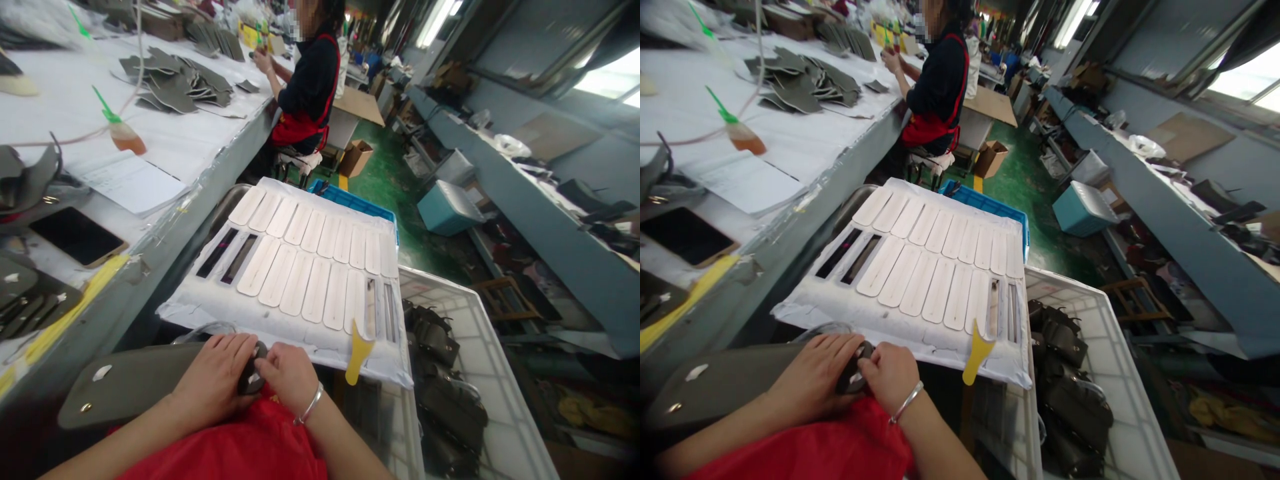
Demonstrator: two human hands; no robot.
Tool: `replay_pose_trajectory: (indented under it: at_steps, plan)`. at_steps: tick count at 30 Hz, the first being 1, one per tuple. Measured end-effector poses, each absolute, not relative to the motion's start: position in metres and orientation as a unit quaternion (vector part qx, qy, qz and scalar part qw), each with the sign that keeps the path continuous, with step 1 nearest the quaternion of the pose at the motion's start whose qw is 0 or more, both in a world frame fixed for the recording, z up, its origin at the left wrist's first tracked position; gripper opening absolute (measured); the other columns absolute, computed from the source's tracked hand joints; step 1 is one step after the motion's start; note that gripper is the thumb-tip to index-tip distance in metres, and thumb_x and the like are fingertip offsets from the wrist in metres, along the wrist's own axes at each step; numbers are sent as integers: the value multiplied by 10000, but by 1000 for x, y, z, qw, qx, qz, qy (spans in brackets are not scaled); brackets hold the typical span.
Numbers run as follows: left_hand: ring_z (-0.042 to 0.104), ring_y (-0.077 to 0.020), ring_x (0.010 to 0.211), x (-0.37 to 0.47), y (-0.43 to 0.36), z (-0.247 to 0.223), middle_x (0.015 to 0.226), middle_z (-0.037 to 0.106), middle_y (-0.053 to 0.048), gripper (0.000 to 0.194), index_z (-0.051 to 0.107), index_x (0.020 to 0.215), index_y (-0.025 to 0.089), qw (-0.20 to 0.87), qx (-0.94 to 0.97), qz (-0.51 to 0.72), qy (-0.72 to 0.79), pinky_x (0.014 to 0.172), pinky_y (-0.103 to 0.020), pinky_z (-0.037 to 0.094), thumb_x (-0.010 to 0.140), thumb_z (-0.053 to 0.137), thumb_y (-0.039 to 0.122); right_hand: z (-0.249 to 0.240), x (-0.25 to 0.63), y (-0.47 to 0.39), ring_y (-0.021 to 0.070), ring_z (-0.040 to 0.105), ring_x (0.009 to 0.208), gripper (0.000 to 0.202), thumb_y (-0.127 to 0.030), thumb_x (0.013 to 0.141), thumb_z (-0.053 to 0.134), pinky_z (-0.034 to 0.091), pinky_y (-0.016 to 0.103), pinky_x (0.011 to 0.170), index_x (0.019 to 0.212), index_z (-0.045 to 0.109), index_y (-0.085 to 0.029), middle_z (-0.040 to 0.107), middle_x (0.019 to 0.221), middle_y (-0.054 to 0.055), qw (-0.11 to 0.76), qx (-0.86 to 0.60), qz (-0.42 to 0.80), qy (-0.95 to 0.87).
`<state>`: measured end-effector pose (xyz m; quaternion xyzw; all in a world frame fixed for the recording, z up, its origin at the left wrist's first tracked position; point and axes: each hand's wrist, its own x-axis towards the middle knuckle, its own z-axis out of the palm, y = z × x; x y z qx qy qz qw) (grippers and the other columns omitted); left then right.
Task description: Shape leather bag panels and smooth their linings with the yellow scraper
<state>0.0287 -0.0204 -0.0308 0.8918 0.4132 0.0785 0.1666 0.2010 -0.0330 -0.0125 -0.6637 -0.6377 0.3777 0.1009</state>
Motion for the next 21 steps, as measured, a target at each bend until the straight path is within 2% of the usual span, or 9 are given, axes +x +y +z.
replay_pose_trajectory:
  at_steps: [8,15,21]
  plan:
    - [541,-290,1012,26,-20,-36,1135,589,-146,704,413,1214,122,165,884,128,418,913,-428,369,647,678,444,-9,201,-33,89,436,542,204,-320,782,578,217,215,516,637,534,-185,545,569,-32,110,-666,384,-630]
    - [548,-290,988,29,-19,-31,1102,595,-132,644,449,1140,140,177,878,127,426,890,-429,383,611,710,400,-12,203,-34,87,439,541,189,-311,783,579,232,209,518,644,537,-189,531,561,-42,107,-655,387,-640]
    - [545,-284,1010,27,-20,-29,1127,599,-113,564,494,1133,167,178,879,117,427,896,-418,377,655,671,409,-11,203,-33,84,444,544,190,-301,791,569,248,207,528,645,547,-181,527,572,-41,97,-640,396,-652]
